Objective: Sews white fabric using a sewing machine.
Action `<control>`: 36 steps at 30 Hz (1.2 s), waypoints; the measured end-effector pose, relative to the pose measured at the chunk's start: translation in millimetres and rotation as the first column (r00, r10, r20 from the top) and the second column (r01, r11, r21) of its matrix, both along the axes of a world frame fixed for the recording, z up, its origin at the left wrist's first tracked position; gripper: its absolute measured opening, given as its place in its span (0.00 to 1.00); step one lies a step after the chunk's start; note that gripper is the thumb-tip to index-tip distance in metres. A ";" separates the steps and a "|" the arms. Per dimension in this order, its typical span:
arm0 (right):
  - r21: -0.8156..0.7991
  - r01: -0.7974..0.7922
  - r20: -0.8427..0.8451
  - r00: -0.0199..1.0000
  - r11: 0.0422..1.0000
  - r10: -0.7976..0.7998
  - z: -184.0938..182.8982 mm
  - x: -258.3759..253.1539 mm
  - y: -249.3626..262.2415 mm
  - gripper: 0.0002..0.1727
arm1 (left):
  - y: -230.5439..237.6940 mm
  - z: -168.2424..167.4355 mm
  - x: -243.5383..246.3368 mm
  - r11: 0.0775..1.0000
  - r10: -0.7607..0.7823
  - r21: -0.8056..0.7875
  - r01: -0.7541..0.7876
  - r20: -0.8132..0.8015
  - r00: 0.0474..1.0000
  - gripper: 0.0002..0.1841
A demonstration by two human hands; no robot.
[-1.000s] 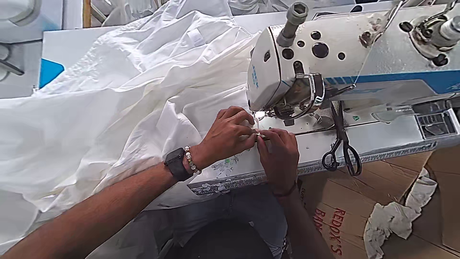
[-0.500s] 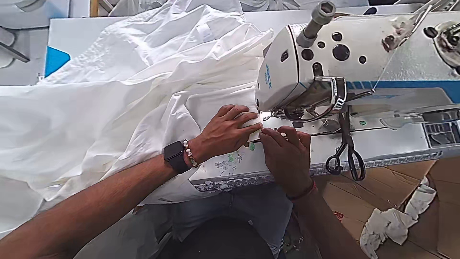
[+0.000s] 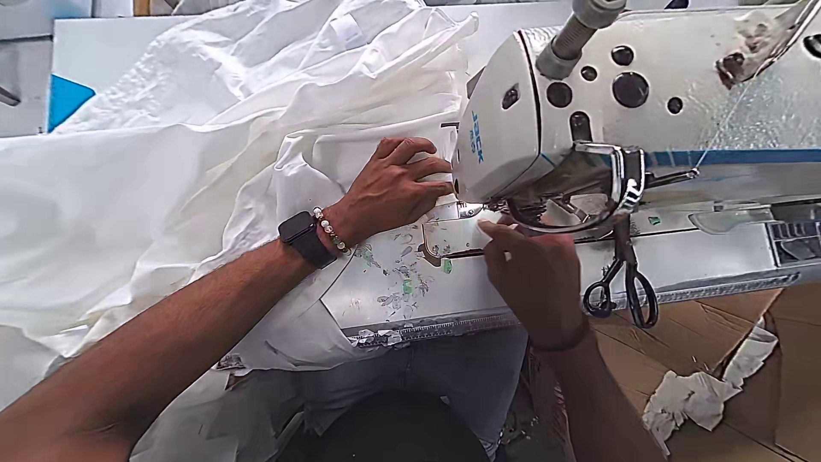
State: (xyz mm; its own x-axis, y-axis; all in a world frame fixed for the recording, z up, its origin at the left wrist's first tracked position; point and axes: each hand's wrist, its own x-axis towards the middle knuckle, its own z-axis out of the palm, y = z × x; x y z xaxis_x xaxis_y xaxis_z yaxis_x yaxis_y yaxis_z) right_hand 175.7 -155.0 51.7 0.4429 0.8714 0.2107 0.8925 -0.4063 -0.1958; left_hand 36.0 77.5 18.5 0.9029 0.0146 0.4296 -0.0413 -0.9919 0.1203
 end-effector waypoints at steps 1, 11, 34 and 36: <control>0.062 0.078 -0.011 0.997 0.995 -0.078 14.7 15.7 -14.9 0.16 | 2.0 -0.3 1.3 1.000 -0.004 -0.010 0.005 0.007 1.000 0.15; 0.120 0.502 0.173 0.839 0.857 -0.515 -17.7 127.6 -85.6 0.19 | 2.2 1.5 -0.9 0.999 -0.052 -0.006 0.052 -0.009 0.999 0.14; 0.382 0.247 0.098 0.947 0.890 -0.305 2.1 57.9 -89.3 0.18 | 53.7 27.6 -113.3 0.985 0.175 0.086 -0.153 -0.418 0.891 0.33; 0.392 0.114 0.000 0.992 0.913 -0.124 -11.0 6.8 -71.1 0.14 | 2.9 58.1 -127.7 0.970 0.240 0.171 -0.173 -0.544 0.804 0.30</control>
State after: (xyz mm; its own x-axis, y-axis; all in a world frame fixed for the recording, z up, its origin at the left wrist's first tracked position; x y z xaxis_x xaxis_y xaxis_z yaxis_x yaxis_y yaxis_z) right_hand 182.5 -226.1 40.8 0.5285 0.6586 0.5357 0.8489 -0.4054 -0.3391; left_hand -91.7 80.3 76.6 0.9678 0.2118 -0.1362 0.2070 -0.9771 -0.0487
